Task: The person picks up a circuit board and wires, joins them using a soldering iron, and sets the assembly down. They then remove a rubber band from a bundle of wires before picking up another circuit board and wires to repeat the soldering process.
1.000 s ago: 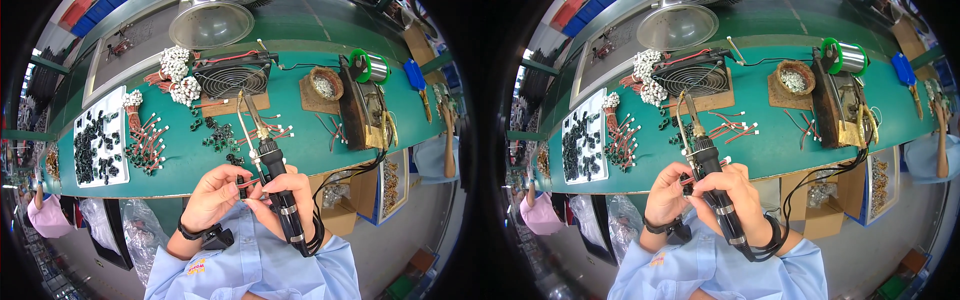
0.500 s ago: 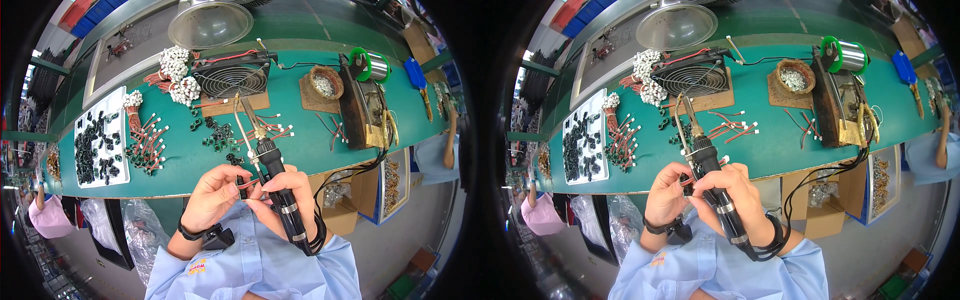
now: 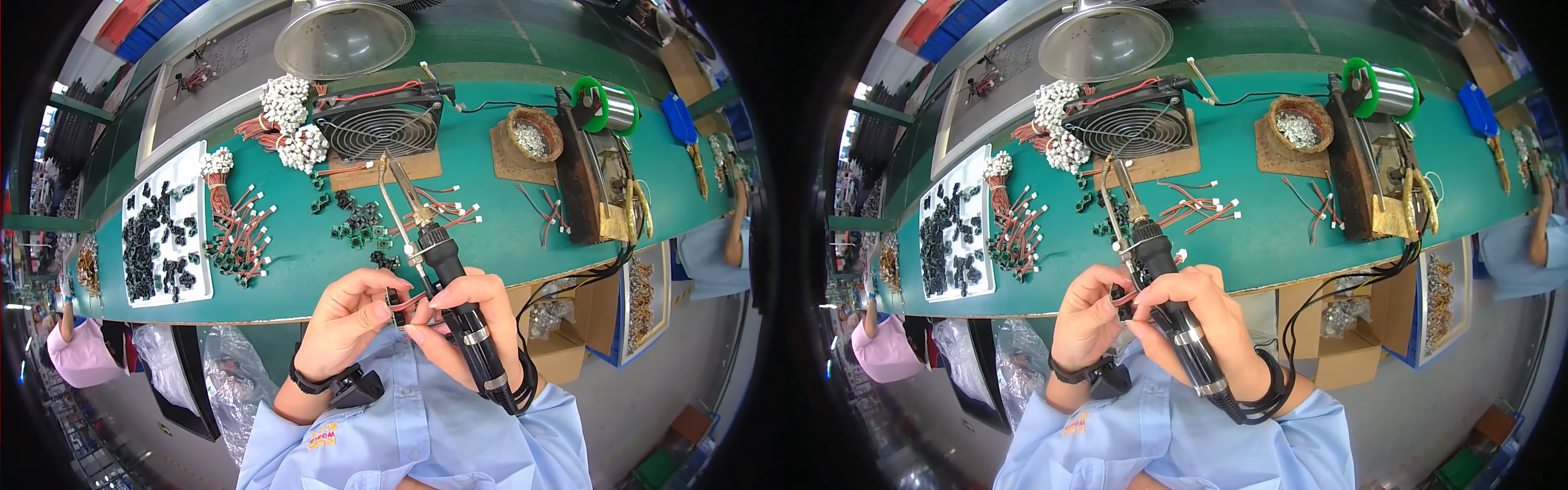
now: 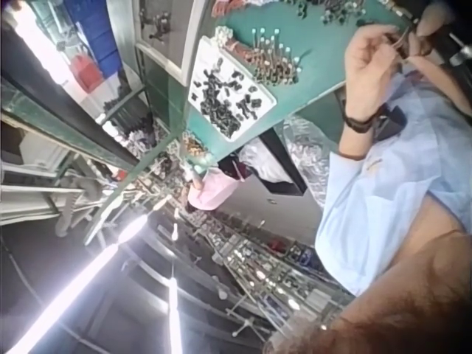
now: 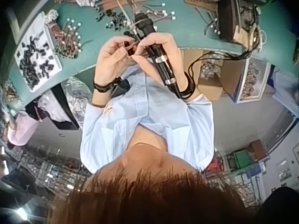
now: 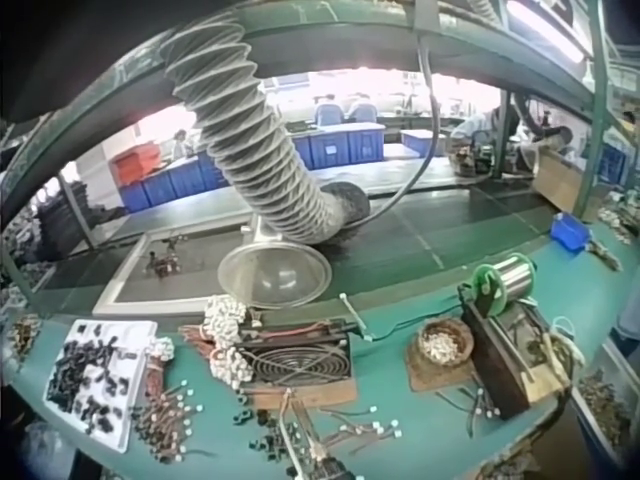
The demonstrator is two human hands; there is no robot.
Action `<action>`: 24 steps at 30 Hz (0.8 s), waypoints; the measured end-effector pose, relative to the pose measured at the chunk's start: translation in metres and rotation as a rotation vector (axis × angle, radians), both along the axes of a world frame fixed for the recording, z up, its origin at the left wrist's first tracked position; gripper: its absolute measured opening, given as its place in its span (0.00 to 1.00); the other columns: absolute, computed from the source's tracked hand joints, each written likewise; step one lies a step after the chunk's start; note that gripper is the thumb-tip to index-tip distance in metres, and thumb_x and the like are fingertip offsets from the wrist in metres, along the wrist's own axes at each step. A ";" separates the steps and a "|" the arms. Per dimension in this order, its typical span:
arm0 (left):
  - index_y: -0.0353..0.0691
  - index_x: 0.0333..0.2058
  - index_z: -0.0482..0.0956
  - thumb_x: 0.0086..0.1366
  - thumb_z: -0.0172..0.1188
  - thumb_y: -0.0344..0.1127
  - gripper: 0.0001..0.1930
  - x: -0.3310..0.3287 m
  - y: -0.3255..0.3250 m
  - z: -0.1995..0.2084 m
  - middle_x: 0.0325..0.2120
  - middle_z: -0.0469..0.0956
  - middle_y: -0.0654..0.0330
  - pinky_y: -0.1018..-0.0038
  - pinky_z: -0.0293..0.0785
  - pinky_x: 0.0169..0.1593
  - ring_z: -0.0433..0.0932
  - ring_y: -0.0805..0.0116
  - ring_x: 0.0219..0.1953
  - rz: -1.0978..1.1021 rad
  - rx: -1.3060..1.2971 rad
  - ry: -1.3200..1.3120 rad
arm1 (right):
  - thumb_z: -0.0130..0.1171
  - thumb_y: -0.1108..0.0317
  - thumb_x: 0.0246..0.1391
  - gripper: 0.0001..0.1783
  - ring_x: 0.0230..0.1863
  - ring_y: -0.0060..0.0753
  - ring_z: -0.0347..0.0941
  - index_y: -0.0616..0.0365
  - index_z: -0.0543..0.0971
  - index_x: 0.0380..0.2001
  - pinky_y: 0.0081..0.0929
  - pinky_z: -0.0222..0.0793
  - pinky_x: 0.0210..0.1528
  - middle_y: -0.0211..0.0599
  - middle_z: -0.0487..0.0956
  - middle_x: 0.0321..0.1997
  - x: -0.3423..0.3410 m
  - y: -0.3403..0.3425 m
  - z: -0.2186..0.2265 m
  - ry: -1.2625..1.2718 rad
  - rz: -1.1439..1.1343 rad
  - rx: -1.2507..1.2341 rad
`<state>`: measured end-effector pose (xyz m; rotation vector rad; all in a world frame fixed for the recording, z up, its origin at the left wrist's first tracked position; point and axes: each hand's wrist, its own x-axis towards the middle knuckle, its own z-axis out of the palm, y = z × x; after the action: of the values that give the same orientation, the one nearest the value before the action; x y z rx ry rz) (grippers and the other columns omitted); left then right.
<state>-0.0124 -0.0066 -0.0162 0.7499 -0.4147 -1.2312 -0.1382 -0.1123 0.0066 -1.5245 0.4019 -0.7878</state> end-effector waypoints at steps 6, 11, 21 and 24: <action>0.34 0.44 0.70 0.61 0.55 0.32 0.14 -0.001 -0.001 0.006 0.40 0.74 0.57 0.72 0.67 0.47 0.72 0.69 0.42 0.001 0.032 0.004 | 0.65 0.82 0.32 0.24 0.25 0.26 0.70 0.54 0.70 0.35 0.23 0.59 0.40 0.25 0.76 0.25 -0.001 -0.002 0.003 0.011 0.018 -0.010; 0.33 0.44 0.70 0.61 0.55 0.32 0.14 0.001 0.000 0.002 0.40 0.74 0.57 0.72 0.67 0.47 0.72 0.69 0.41 -0.024 0.012 0.028 | 0.65 0.82 0.32 0.23 0.25 0.26 0.71 0.54 0.70 0.35 0.23 0.60 0.39 0.25 0.76 0.25 0.000 -0.002 0.003 0.027 0.023 -0.037; 0.33 0.42 0.71 0.61 0.56 0.33 0.13 0.000 0.001 0.000 0.39 0.73 0.58 0.72 0.66 0.46 0.71 0.70 0.41 0.018 0.017 -0.004 | 0.65 0.81 0.31 0.22 0.26 0.25 0.71 0.53 0.71 0.34 0.24 0.60 0.39 0.25 0.75 0.28 0.003 -0.008 0.005 0.027 0.042 -0.171; 0.33 0.42 0.71 0.61 0.56 0.34 0.13 -0.001 0.001 0.001 0.39 0.73 0.58 0.73 0.66 0.45 0.71 0.70 0.40 0.027 0.022 -0.018 | 0.65 0.81 0.31 0.22 0.26 0.25 0.70 0.53 0.71 0.34 0.25 0.60 0.40 0.25 0.75 0.30 0.003 -0.009 0.005 0.015 0.053 -0.182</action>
<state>-0.0133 -0.0061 -0.0155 0.7838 -0.4047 -1.2061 -0.1353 -0.1208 0.0113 -1.7048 0.3052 -0.7887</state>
